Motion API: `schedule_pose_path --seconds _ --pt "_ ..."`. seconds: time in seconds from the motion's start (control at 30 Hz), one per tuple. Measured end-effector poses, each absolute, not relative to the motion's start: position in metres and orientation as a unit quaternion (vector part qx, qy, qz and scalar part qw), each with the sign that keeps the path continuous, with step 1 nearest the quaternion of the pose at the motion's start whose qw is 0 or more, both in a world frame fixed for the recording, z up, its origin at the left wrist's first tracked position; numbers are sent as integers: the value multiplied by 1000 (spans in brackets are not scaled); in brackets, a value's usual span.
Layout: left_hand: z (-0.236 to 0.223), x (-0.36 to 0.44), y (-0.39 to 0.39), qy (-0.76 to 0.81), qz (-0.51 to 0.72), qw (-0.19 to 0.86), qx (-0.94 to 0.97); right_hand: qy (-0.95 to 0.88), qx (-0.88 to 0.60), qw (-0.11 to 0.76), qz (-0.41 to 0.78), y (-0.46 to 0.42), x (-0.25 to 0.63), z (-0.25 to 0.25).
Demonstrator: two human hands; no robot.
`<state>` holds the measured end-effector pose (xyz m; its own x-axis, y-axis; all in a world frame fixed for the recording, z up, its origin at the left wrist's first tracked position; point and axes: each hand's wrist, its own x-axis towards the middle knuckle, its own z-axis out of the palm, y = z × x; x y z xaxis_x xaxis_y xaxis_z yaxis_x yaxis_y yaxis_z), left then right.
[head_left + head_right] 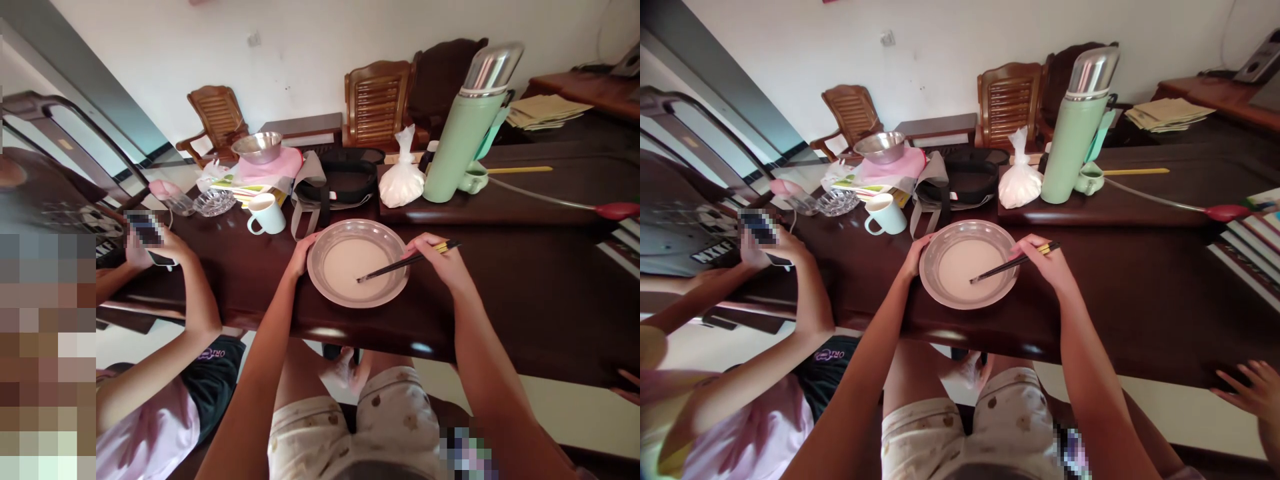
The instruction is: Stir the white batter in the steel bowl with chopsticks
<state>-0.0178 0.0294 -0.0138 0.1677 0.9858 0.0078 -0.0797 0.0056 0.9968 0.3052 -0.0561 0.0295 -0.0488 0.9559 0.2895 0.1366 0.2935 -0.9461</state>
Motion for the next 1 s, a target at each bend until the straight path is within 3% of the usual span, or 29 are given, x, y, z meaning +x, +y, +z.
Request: schedule_pose_path --seconds 0.1,0.3,0.47,0.63,0.73,0.83,1.0 --pt "-15 -19 31 435 475 559 522 -657 -436 488 374 -58 302 32" --pt "-16 -19 31 437 472 552 530 -597 -468 549 351 -58 307 32" --pt "-13 -17 28 444 488 547 515 -656 -435 496 367 -57 303 31" --pt "-11 -16 28 443 487 565 498 -603 -466 551 341 -57 306 32" --pt "-10 -16 28 443 486 564 500 -614 -439 523 397 -58 303 32" --pt "-11 -16 28 442 488 567 495 -663 -435 492 360 -57 299 32" --pt "-11 -15 28 437 495 570 489 -614 -469 550 316 -54 303 30"
